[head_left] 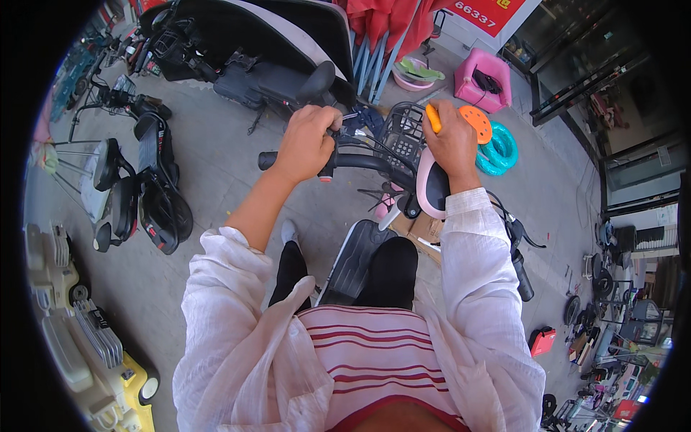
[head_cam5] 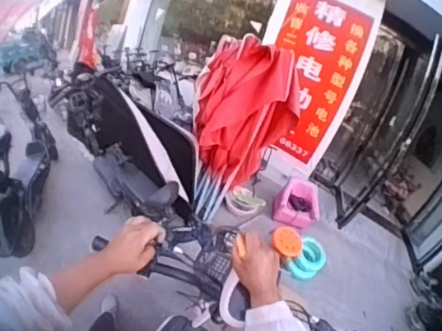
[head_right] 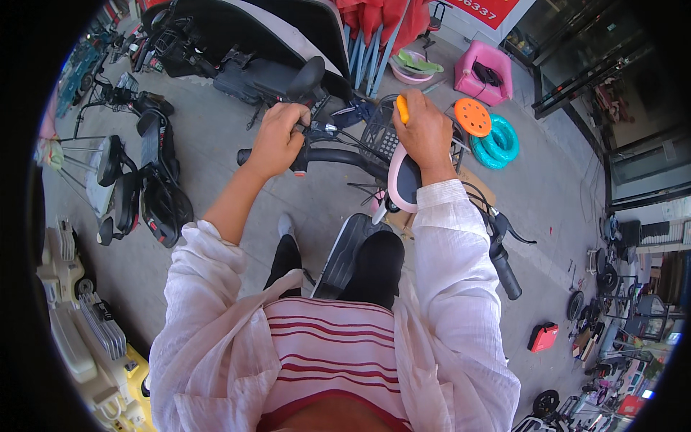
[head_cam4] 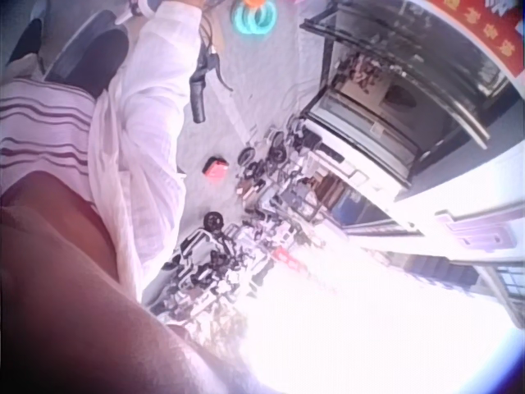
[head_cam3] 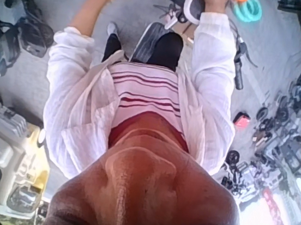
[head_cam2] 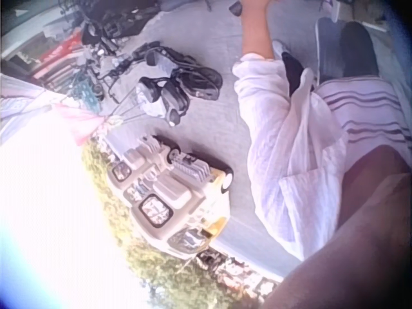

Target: The person uses a yellow screwdriver to tighten screws on the handlebar assembly of a pink electric scooter. They repeatedly adjust the grip and apply torque to fasteners on the left and right sides of the handlebar stem.

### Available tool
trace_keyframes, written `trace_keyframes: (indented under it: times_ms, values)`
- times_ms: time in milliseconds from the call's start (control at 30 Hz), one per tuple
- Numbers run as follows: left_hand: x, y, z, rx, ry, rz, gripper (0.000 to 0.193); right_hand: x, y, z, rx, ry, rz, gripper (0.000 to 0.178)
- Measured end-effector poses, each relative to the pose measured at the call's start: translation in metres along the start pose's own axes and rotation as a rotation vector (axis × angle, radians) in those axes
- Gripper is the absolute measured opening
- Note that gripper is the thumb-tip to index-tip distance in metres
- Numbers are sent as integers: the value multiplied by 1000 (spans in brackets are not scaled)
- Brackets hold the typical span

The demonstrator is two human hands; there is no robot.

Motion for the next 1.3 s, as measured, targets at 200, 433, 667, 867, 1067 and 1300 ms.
trace_keyframes:
  times_ms: [200,433,667,867,1067,1300]
  values:
    - [-1,6,-5,-72,4,-56,24,0,0,0,2,2,-11,24]
    - [2,9,-6,-141,20,-83,25,1,0,0,25,-62,10,24]
    - [18,3,-9,-79,79,-34,30,0,-1,1,20,-61,18,24]
    - [13,10,-9,-144,48,-85,32,0,-2,1,21,-62,16,23]
    - [10,13,-9,-196,50,-97,30,1,-2,2,16,-25,2,24]
    - [12,14,-10,-224,33,-82,30,3,-1,2,3,2,12,24]
Point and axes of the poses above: each hand's wrist, its own z-axis towards the middle knuckle, its own y-axis out of the back of the hand, x = y × z, the point moved 9 cm from there along z, towards the middle knuckle, and after that the axes turned 14 degrees about y, right-handed, at the moved point
